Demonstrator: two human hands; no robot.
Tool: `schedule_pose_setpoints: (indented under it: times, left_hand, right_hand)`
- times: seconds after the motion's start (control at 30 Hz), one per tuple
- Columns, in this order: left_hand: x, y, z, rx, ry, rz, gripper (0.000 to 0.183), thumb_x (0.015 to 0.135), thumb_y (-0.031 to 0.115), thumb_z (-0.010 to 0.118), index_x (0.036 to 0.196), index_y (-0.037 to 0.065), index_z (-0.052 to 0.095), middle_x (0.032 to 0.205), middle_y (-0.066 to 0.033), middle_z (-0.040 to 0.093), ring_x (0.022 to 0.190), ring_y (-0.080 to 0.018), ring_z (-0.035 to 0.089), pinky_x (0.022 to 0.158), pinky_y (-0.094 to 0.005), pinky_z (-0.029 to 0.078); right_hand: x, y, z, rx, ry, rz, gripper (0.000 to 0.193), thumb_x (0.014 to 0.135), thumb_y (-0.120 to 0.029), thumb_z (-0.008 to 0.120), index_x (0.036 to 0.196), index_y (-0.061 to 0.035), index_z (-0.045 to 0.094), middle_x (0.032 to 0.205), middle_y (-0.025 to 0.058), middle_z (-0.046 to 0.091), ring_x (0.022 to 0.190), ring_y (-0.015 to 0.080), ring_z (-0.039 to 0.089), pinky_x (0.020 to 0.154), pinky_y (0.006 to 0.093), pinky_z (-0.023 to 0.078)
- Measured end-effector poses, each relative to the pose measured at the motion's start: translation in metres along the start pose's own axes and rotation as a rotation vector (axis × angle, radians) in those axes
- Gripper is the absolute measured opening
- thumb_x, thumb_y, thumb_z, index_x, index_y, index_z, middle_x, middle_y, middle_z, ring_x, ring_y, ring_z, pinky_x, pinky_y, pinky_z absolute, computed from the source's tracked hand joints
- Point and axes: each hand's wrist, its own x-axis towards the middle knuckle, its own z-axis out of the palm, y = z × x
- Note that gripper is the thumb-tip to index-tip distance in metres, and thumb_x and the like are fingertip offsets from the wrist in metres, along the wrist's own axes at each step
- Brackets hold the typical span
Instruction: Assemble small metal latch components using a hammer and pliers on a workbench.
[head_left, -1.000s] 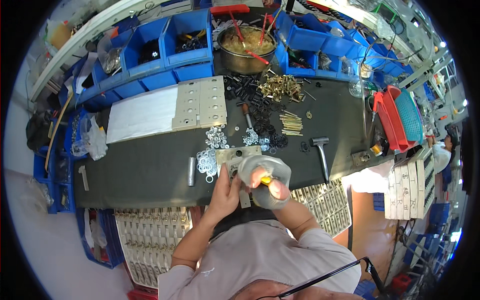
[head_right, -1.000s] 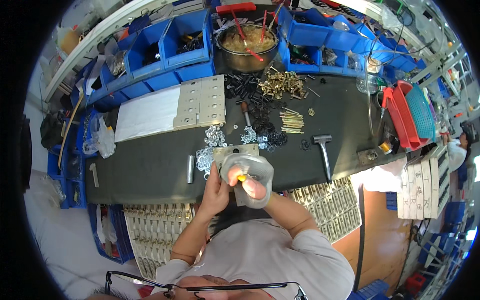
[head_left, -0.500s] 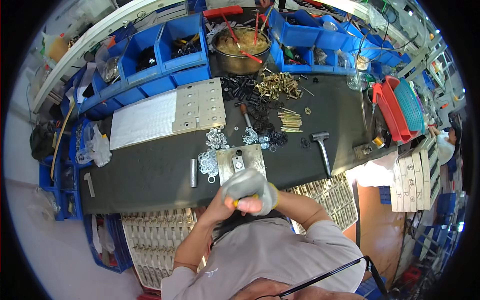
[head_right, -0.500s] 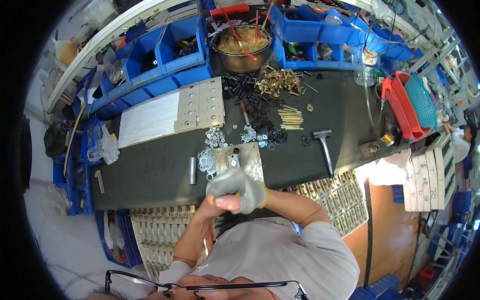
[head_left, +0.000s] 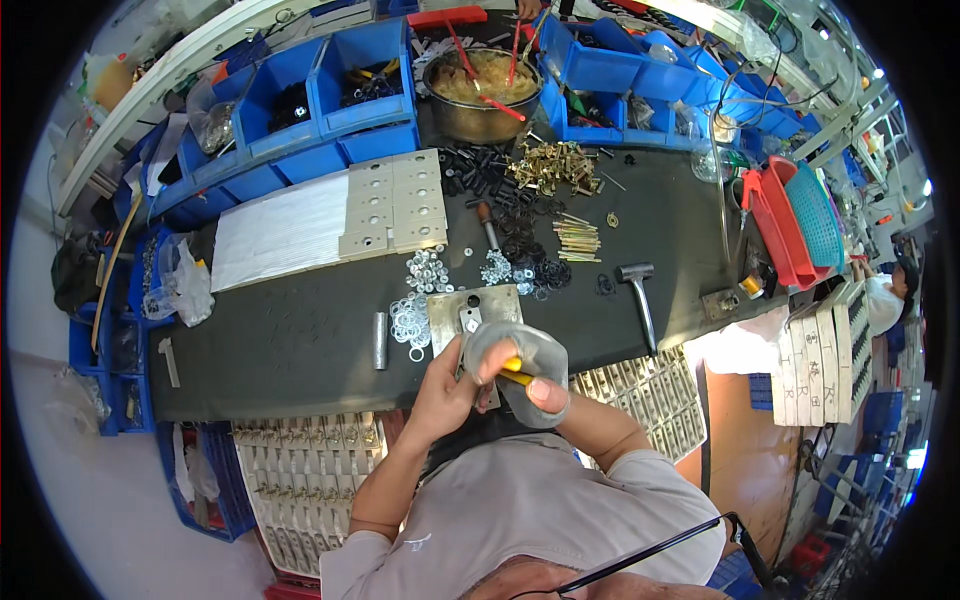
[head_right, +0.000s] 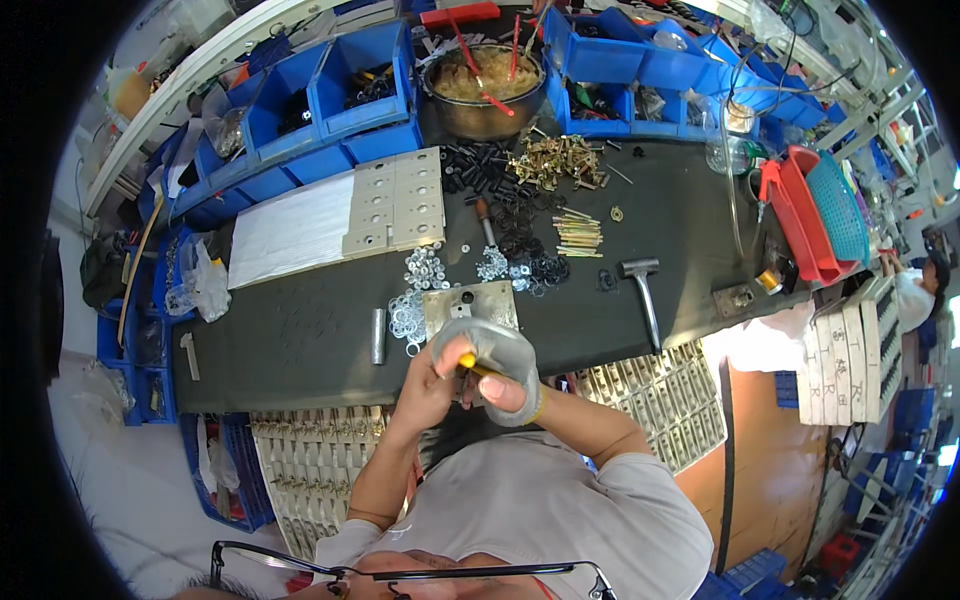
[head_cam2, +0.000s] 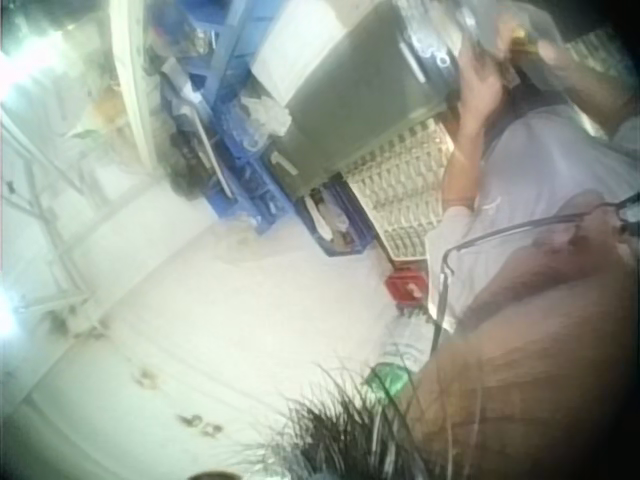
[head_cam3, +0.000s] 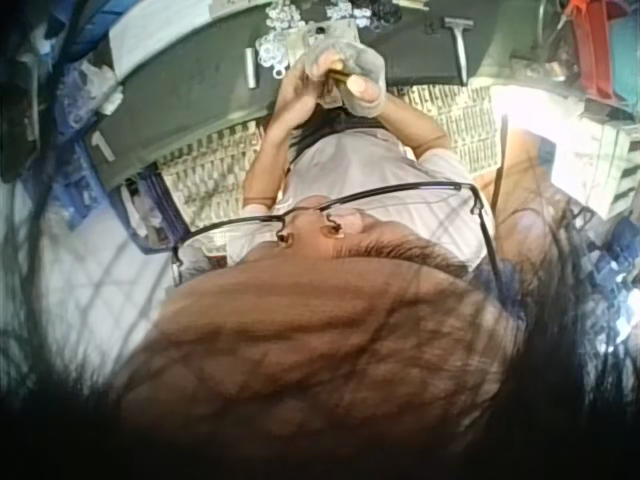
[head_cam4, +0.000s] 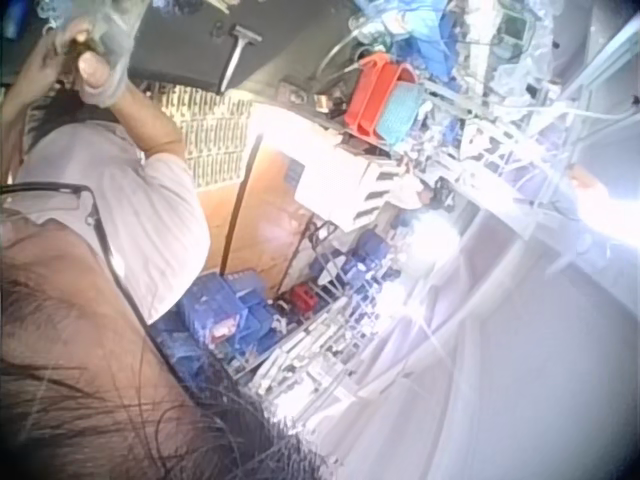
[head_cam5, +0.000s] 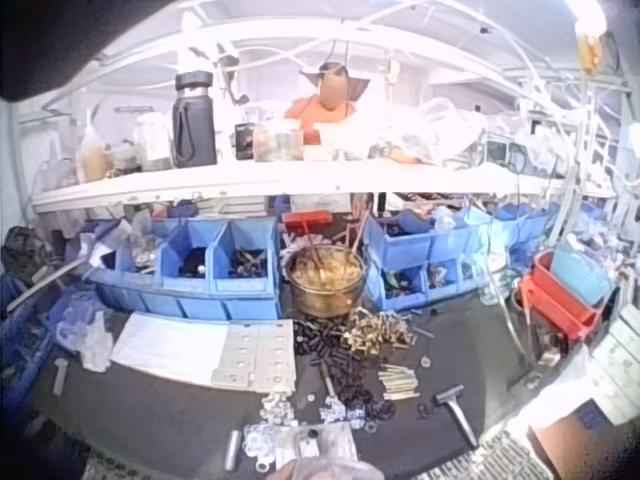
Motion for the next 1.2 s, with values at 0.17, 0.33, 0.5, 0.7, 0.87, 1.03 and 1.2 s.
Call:
schedule_pose_setpoints:
  times: [0.17, 0.33, 0.5, 0.7, 0.87, 1.03, 1.2]
  left_hand:
    - [0.006, 0.003, -0.001, 0.220, -0.047, 0.184, 0.025, 0.102, 0.002, 0.053, 0.127, 0.000, 0.055, 0.089, -0.0042, 0.065, 0.067, -0.0088, 0.062, 0.057, -0.0251, 0.050]
    - [0.004, 0.008, -0.020, 0.092, -0.168, -0.153, 0.020, 0.107, 0.012, 0.055, 0.123, 0.000, 0.057, 0.082, -0.0028, 0.065, 0.061, -0.0094, 0.061, 0.054, -0.0260, 0.050]
    - [0.009, 0.043, -0.033, 0.374, -0.424, -0.322, 0.021, 0.105, 0.019, 0.060, 0.118, 0.002, 0.062, 0.080, -0.0054, 0.070, 0.060, -0.0091, 0.063, 0.055, -0.0260, 0.052]
    - [0.039, 0.041, -0.075, 0.183, -0.211, -0.322, 0.029, 0.105, 0.027, 0.066, 0.119, 0.002, 0.063, 0.081, -0.0033, 0.069, 0.064, -0.0080, 0.064, 0.054, -0.0241, 0.051]
    - [0.067, 0.007, -0.064, 0.174, 0.087, -0.191, 0.028, 0.107, 0.026, 0.063, 0.114, 0.000, 0.065, 0.081, -0.0019, 0.067, 0.071, -0.0052, 0.061, 0.061, -0.0228, 0.048]
    - [0.080, -0.005, -0.053, 0.166, 0.177, -0.063, 0.025, 0.107, 0.023, 0.063, 0.113, -0.002, 0.066, 0.084, -0.0022, 0.069, 0.076, -0.0046, 0.060, 0.068, -0.0234, 0.048]
    - [0.087, -0.022, -0.057, 0.210, 0.151, -0.072, 0.025, 0.107, 0.021, 0.062, 0.117, -0.002, 0.065, 0.088, -0.0041, 0.071, 0.079, -0.0058, 0.062, 0.071, -0.0240, 0.050]
  right_hand:
    - [0.014, -0.008, 0.003, -0.391, -0.188, -0.408, 0.051, 0.094, -0.053, 0.059, 0.093, -0.0027, 0.068, 0.087, 0.0147, 0.066, 0.073, 0.0279, 0.064, 0.065, 0.0385, 0.051]
    - [0.002, -0.039, 0.008, -0.559, 0.027, -0.271, 0.046, 0.089, -0.033, 0.074, 0.120, 0.0003, 0.069, 0.095, 0.0139, 0.066, 0.080, 0.0168, 0.064, 0.062, 0.0285, 0.052]
    - [0.005, -0.022, -0.021, -1.194, -0.113, 0.165, 0.034, 0.093, -0.029, 0.076, 0.115, -0.0043, 0.072, 0.092, 0.0152, 0.073, 0.082, 0.0348, 0.072, 0.072, 0.0404, 0.055]
    - [0.000, -0.010, -0.031, -1.050, 0.187, 0.260, 0.029, 0.096, -0.026, 0.073, 0.105, 0.0019, 0.072, 0.083, 0.0164, 0.071, 0.072, 0.0236, 0.068, 0.069, 0.0357, 0.053]
    - [-0.003, 0.017, -0.029, -1.021, 0.256, 0.295, 0.036, 0.101, -0.033, 0.067, 0.100, 0.0028, 0.071, 0.077, 0.0169, 0.069, 0.069, 0.0222, 0.066, 0.066, 0.0355, 0.051]
    - [-0.001, 0.024, -0.033, -1.103, 0.315, 0.327, 0.037, 0.101, -0.037, 0.064, 0.099, -0.0004, 0.072, 0.077, 0.0240, 0.068, 0.073, 0.0434, 0.068, 0.065, 0.0478, 0.051]
    - [0.002, 0.019, -0.036, -1.085, 0.326, 0.404, 0.039, 0.101, -0.039, 0.064, 0.099, -0.0008, 0.071, 0.078, 0.0251, 0.067, 0.077, 0.0453, 0.067, 0.068, 0.0492, 0.051]
